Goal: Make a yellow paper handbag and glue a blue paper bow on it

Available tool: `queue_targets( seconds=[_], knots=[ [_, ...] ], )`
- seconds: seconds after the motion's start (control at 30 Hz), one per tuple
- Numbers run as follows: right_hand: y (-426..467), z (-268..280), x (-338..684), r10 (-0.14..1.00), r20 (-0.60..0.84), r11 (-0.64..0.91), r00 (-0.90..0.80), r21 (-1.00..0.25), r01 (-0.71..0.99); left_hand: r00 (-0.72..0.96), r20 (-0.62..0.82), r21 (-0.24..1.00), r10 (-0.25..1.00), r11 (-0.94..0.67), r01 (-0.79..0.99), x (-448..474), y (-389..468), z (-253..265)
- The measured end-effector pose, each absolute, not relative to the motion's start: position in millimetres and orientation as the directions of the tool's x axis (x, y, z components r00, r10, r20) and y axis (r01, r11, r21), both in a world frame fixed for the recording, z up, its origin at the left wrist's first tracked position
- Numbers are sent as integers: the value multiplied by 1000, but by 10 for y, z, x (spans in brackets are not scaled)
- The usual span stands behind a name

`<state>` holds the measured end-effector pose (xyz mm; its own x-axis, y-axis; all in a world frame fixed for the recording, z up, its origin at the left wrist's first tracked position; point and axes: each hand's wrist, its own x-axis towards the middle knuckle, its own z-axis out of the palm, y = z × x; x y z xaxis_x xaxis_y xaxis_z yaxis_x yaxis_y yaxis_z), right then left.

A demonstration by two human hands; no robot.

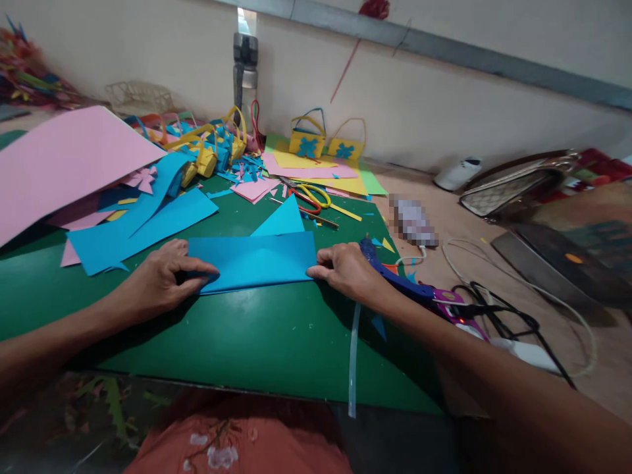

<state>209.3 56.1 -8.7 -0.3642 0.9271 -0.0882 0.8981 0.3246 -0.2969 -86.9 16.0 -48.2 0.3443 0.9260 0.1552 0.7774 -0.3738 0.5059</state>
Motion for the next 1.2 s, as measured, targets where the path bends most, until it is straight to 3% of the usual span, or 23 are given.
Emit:
queue_targets(
  seconds=[0.8, 1.2],
  knots=[
    [511, -122, 2057, 912, -70, 402, -405, -56, 914, 374, 269, 484, 887, -461, 744, -846, 162, -456],
    [517, -115, 2046, 900, -89, 432, -426, 58, 900, 403, 197, 541, 894, -442, 715, -881, 174, -445]
  ],
)
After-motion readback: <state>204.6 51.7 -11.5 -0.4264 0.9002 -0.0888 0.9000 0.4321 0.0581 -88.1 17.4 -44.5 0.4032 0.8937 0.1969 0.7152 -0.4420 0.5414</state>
